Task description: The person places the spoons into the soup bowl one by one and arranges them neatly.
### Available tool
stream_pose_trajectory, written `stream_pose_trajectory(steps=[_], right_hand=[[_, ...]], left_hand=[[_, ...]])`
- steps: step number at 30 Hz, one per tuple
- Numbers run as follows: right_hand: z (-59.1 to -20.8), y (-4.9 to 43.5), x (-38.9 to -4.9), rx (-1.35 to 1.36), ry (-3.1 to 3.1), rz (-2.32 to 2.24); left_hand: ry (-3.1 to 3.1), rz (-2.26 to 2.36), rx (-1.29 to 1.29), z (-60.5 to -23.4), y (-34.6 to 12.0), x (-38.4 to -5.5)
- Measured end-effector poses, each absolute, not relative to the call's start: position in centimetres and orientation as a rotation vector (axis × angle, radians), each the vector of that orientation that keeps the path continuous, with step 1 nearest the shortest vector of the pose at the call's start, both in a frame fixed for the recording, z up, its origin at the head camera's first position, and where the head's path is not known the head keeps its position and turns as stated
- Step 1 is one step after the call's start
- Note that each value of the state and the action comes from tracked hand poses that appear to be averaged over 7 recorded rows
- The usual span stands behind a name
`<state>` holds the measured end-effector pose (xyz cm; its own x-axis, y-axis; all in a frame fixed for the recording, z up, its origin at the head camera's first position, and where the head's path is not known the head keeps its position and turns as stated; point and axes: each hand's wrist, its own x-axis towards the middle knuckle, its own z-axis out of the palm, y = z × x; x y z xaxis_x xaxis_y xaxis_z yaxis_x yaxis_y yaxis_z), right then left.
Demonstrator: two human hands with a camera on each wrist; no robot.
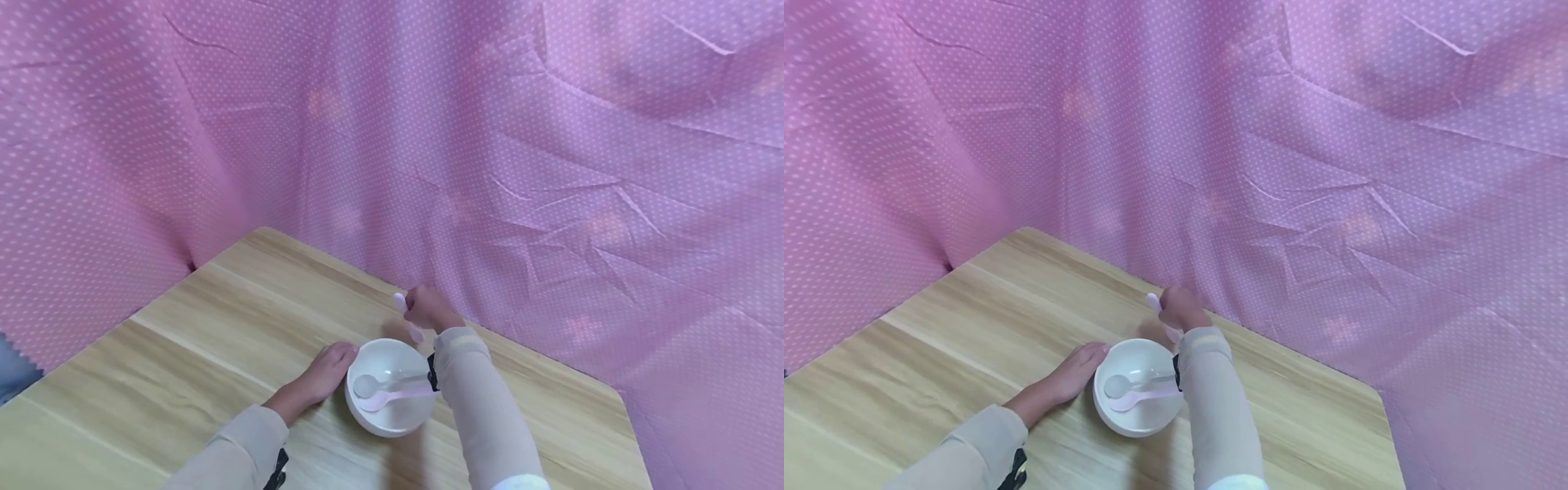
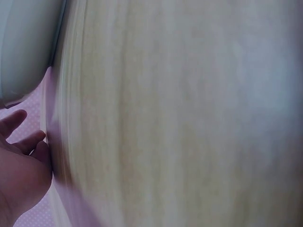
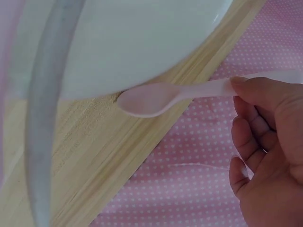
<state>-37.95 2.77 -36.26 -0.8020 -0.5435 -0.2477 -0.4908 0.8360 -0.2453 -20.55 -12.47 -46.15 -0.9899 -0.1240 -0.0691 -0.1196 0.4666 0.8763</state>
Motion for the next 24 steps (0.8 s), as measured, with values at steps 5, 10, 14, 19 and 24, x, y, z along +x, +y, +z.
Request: stream_pose_trajectory(steps=[5,10,14,19,24], right_hand=[[-36.4,3.5,-38.2,-0.816,2.736,-0.437],[-36.6,4.3,-38.2,-0.815,2.721,-0.627],[-36.6,4.7,-38.1,-0.752,2.700,-0.709],[-36.6,5.3,-38.0,-0.637,2.696,-0.802],[-36.7,5.8,-38.0,-0.520,2.680,-0.902]], left_hand=[[-2.689,-1.606,0.229,-46.1,-12.5,-20.6],[-2.684,-1.601,0.222,-46.1,-12.4,-20.6],[-2.691,-1.602,0.231,-46.0,-12.4,-20.6],[-2.686,-1.591,0.229,-46.0,-12.4,-20.6],[-2.693,-1.581,0.221,-45.9,-12.3,-20.7]])
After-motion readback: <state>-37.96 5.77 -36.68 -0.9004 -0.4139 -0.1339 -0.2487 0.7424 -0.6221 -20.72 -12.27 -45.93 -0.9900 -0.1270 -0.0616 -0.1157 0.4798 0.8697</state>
